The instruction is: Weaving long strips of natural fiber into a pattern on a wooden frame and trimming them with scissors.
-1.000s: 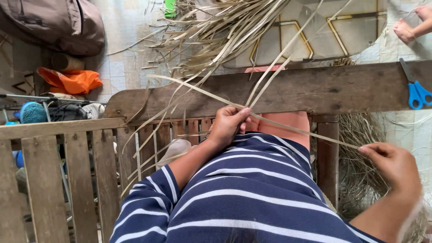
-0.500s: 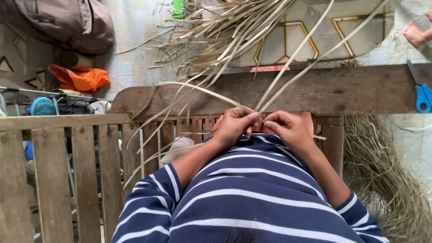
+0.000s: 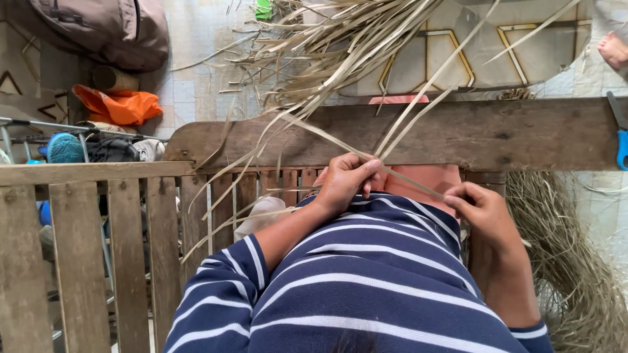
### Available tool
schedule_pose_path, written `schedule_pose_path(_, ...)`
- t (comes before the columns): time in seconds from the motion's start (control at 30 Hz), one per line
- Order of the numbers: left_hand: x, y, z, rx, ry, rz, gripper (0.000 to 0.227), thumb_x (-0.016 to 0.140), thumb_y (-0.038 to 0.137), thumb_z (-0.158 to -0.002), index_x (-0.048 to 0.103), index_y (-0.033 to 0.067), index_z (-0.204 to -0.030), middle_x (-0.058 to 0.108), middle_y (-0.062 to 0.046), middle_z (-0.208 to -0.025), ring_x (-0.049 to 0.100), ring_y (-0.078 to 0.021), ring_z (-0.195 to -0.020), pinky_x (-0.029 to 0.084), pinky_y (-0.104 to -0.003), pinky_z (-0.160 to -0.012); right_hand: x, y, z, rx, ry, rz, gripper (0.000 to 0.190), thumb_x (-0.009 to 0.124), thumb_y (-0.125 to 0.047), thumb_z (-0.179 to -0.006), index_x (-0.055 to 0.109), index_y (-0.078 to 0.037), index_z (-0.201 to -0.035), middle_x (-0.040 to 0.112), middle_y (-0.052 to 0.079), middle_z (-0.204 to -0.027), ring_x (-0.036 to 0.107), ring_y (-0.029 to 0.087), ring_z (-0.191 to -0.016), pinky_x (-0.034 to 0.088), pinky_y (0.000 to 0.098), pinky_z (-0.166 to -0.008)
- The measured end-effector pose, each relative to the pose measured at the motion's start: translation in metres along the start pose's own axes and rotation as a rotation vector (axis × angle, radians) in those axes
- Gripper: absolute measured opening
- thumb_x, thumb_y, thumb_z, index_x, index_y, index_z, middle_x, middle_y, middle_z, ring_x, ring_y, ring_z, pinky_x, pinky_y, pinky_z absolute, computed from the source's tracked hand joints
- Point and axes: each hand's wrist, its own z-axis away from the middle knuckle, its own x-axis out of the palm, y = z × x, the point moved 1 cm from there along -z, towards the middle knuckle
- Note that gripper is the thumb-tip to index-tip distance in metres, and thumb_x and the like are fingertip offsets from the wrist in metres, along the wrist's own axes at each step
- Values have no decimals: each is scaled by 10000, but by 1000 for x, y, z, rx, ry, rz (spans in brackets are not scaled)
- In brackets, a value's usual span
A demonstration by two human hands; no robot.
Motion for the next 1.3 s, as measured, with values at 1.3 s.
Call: schedule_pose_path(1.3, -5, -17, -6, -114, -93, -104, 206, 597, 76, -830, 590, -100, -937, 601, -197, -625, 595, -174, -433, 524, -263, -370, 58, -53, -36, 65, -22, -612, 249, 466, -217, -935, 617, -23, -974, 659, 107, -786, 643, 124, -686, 504, 188, -599)
